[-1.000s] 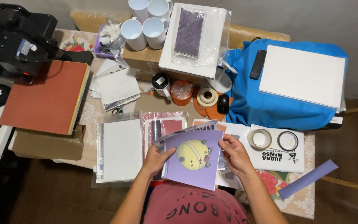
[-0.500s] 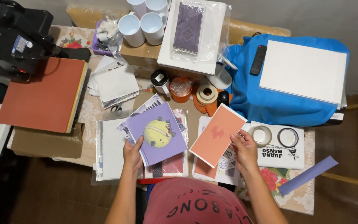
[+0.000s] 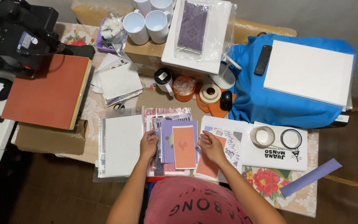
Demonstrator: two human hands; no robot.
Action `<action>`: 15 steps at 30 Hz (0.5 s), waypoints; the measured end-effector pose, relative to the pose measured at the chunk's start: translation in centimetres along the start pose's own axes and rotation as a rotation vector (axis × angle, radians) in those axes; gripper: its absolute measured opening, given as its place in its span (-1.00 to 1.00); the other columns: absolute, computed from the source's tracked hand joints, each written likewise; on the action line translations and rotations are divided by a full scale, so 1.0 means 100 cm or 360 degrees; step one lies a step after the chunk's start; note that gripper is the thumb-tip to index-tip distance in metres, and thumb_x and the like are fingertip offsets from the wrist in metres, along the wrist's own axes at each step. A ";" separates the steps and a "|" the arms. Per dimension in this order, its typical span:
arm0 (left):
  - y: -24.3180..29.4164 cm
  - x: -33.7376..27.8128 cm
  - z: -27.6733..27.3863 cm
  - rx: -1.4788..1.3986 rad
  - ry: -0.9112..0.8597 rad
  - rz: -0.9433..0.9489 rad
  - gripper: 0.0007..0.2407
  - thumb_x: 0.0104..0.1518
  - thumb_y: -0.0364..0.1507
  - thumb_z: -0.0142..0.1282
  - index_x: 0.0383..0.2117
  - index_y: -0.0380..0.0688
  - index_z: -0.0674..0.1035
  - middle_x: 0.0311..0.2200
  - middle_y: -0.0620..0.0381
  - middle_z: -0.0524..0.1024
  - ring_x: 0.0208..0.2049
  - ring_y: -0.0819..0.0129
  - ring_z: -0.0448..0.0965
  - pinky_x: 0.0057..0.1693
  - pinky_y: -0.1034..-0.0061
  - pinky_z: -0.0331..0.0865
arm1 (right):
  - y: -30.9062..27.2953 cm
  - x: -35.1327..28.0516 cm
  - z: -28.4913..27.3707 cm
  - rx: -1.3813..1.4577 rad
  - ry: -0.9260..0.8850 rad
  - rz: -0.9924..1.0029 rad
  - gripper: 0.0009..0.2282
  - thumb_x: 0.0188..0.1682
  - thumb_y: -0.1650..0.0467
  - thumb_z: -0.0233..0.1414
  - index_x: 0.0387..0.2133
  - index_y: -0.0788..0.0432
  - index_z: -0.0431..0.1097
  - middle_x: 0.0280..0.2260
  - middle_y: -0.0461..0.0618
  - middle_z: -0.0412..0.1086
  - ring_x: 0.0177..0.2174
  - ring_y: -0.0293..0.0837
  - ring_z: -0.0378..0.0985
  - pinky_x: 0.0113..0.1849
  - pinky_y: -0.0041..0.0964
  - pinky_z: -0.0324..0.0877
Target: The person sorts and stacks printed sheets and cards on a cluttered work table. They handle pink and blue sheets, place them into plastic sleeves, and arrange various printed designs including cartoon characters and color swatches. The person also moves a blue cloth and a remote control while organizing the items.
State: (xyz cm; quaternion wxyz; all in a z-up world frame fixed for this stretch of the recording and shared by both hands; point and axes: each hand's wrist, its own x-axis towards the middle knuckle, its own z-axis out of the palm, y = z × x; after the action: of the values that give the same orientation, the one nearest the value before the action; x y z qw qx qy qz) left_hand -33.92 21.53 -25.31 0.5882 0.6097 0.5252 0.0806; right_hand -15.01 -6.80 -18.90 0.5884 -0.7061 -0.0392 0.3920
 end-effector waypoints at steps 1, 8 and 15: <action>-0.001 0.004 -0.001 0.0002 0.0002 0.0003 -0.56 0.36 -0.47 0.29 0.38 -0.07 0.53 0.01 -0.07 0.73 0.04 0.21 0.74 0.13 0.32 0.64 | -0.005 -0.002 -0.005 0.0003 -0.0002 -0.0002 -0.31 0.04 0.52 0.39 0.47 0.28 0.27 0.33 0.46 0.40 0.30 0.23 0.52 0.24 0.01 0.53; -0.005 0.012 0.010 0.0559 0.0129 -0.0001 -0.64 0.26 -0.44 0.31 0.20 0.18 0.68 -0.12 0.22 0.82 -0.03 0.27 0.83 0.10 0.30 0.69 | -0.014 -0.016 -0.075 -0.0025 0.0304 -0.0175 -0.48 0.04 0.54 0.35 0.30 0.34 0.43 0.17 0.41 0.56 0.14 0.15 0.67 0.14 -0.06 0.59; 0.089 -0.051 0.037 0.0589 0.0335 0.0396 -0.47 0.23 -0.55 0.27 0.38 -0.34 0.48 0.14 -0.19 0.64 0.13 0.00 0.73 0.19 0.19 0.65 | -0.039 -0.013 -0.223 -0.0206 0.1321 -0.0780 -0.67 0.10 0.55 0.34 0.12 0.34 0.51 -0.03 0.28 0.58 -0.07 -0.02 0.67 -0.05 -0.14 0.58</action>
State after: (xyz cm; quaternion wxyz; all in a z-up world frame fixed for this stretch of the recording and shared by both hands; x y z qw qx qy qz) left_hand -28.70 17.60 -16.63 0.3941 0.7552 0.5104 0.1178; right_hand -0.99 -24.14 -14.89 0.5843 -0.8079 0.0092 -0.0761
